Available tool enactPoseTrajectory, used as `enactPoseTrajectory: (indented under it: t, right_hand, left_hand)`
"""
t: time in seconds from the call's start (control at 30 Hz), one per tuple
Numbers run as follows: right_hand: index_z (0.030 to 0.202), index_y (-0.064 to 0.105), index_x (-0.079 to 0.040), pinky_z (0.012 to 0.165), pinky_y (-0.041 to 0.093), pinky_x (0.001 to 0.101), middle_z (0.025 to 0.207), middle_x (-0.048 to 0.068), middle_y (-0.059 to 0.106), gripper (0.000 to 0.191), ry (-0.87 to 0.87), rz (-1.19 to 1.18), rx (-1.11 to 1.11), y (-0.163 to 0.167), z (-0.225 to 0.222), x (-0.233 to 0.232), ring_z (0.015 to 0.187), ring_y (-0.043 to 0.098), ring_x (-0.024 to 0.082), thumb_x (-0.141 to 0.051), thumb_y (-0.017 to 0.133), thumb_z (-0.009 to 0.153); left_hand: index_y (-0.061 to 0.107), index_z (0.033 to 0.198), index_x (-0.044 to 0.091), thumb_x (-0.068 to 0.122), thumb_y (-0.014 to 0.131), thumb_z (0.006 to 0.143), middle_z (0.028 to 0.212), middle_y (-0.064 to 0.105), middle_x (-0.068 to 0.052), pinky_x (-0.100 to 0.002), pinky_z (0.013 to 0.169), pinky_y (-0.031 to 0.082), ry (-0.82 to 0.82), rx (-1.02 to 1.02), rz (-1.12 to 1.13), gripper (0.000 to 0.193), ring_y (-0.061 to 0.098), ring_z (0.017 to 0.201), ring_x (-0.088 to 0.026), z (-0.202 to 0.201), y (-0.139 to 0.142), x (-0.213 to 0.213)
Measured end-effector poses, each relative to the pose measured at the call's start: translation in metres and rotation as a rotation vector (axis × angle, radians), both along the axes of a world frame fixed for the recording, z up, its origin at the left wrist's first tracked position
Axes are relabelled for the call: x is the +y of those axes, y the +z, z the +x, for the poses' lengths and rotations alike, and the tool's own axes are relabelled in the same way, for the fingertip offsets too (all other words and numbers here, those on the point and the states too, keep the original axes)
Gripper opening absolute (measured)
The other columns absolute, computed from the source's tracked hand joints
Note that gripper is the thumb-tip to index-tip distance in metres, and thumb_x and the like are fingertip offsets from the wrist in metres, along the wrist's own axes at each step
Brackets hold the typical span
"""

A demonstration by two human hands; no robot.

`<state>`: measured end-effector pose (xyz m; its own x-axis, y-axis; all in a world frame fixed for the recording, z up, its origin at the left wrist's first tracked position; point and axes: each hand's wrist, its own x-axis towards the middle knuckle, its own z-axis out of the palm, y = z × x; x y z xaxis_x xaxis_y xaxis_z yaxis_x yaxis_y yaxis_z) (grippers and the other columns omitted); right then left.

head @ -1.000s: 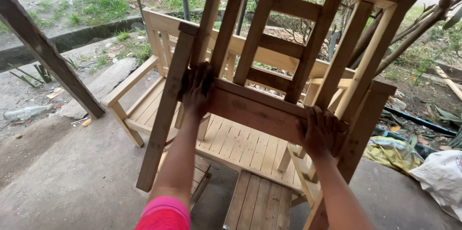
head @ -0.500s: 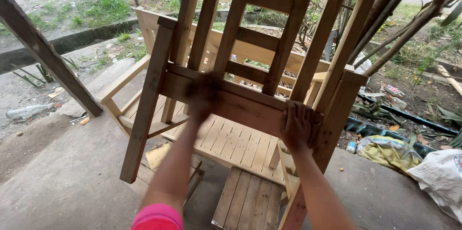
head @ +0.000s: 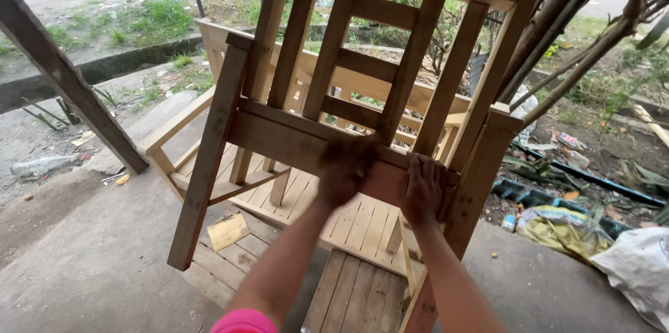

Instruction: The person sands a wooden chair frame using a sanding block. They move the block along the legs, rails, and backrest slats, smoothing the surfaces. The chair remains upright on a small wooden platform during the process.

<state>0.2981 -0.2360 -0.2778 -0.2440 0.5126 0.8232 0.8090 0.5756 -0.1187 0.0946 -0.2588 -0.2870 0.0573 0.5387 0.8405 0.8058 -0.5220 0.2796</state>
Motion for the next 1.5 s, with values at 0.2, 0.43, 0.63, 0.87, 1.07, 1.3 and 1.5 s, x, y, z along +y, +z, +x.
enactPoseTrajectory:
  t: [0.2, 0.43, 0.63, 0.87, 1.07, 1.3, 1.5]
  right_hand:
    - [0.129, 0.061, -0.006, 0.108, 0.040, 0.0510, 0.126, 0.015, 0.057, 0.038, -0.038, -0.031, -0.047, -0.003, 0.000, 0.000, 0.119, 0.052, 0.038, -0.011, 0.060, 0.092]
    - [0.128, 0.063, -0.007, 0.107, 0.042, 0.0508, 0.125, 0.015, 0.059, 0.036, -0.061, 0.024, -0.047, 0.005, 0.000, -0.005, 0.119, 0.054, 0.038, -0.011, 0.060, 0.093]
    - [0.130, 0.063, -0.007, 0.106, 0.047, 0.0479, 0.127, 0.014, 0.061, 0.041, -0.037, -0.007, -0.015, 0.008, 0.003, -0.008, 0.121, 0.056, 0.038, -0.009, 0.061, 0.090]
    - [0.130, 0.063, -0.008, 0.105, 0.049, 0.0470, 0.128, 0.014, 0.061, 0.038, -0.075, -0.034, -0.009, 0.006, 0.003, -0.013, 0.123, 0.057, 0.038, -0.006, 0.059, 0.093]
    - [0.128, 0.063, -0.008, 0.106, 0.049, 0.0479, 0.126, 0.015, 0.061, 0.037, -0.121, -0.016, -0.010, 0.003, 0.000, -0.010, 0.121, 0.057, 0.039, -0.005, 0.057, 0.092]
    - [0.134, 0.054, -0.002, 0.117, 0.038, 0.0585, 0.129, 0.021, 0.056, 0.031, -0.177, 0.122, 0.035, -0.008, 0.003, -0.005, 0.125, 0.052, 0.042, -0.008, 0.055, 0.103]
    - [0.133, 0.054, -0.001, 0.118, 0.034, 0.0595, 0.131, 0.023, 0.051, 0.030, -0.159, 0.081, 0.081, -0.009, 0.005, -0.005, 0.128, 0.047, 0.041, -0.008, 0.054, 0.104]
  left_hand:
    - [0.059, 0.144, 0.010, 0.016, 0.055, 0.097, 0.147, 0.059, -0.012, -0.046, 0.115, 0.039, 0.533, -0.150, 0.020, 0.047, 0.053, 0.136, -0.033, -0.129, 0.015, 0.021]
    - [0.068, 0.130, 0.010, 0.027, 0.064, 0.093, 0.138, 0.067, -0.008, -0.052, 0.117, 0.037, 0.348, -0.217, 0.084, 0.041, 0.058, 0.134, -0.031, 0.051, 0.001, 0.015]
    - [0.065, 0.139, 0.016, 0.032, 0.061, 0.098, 0.139, 0.066, -0.006, -0.047, 0.116, 0.040, -0.084, -0.131, -0.016, 0.044, 0.060, 0.131, -0.028, 0.023, -0.021, 0.029]
    - [0.065, 0.141, 0.020, 0.025, 0.061, 0.100, 0.145, 0.062, -0.010, -0.043, 0.105, 0.048, 0.219, -0.010, -0.070, 0.041, 0.053, 0.139, -0.034, -0.182, 0.004, 0.017]
    - [0.065, 0.137, 0.017, 0.026, 0.059, 0.103, 0.146, 0.063, -0.011, -0.045, 0.109, 0.049, 0.367, -0.089, 0.014, 0.035, 0.052, 0.143, -0.036, -0.187, -0.005, 0.028]
    - [0.072, 0.125, 0.015, 0.032, 0.064, 0.095, 0.127, 0.073, -0.010, -0.050, 0.119, 0.037, 0.145, -0.142, 0.071, 0.035, 0.066, 0.124, -0.033, -0.010, -0.014, 0.032]
    - [0.067, 0.138, 0.017, 0.028, 0.066, 0.095, 0.144, 0.063, -0.006, -0.047, 0.119, 0.037, -0.128, 0.054, -0.045, 0.044, 0.059, 0.133, -0.033, 0.023, -0.017, 0.039]
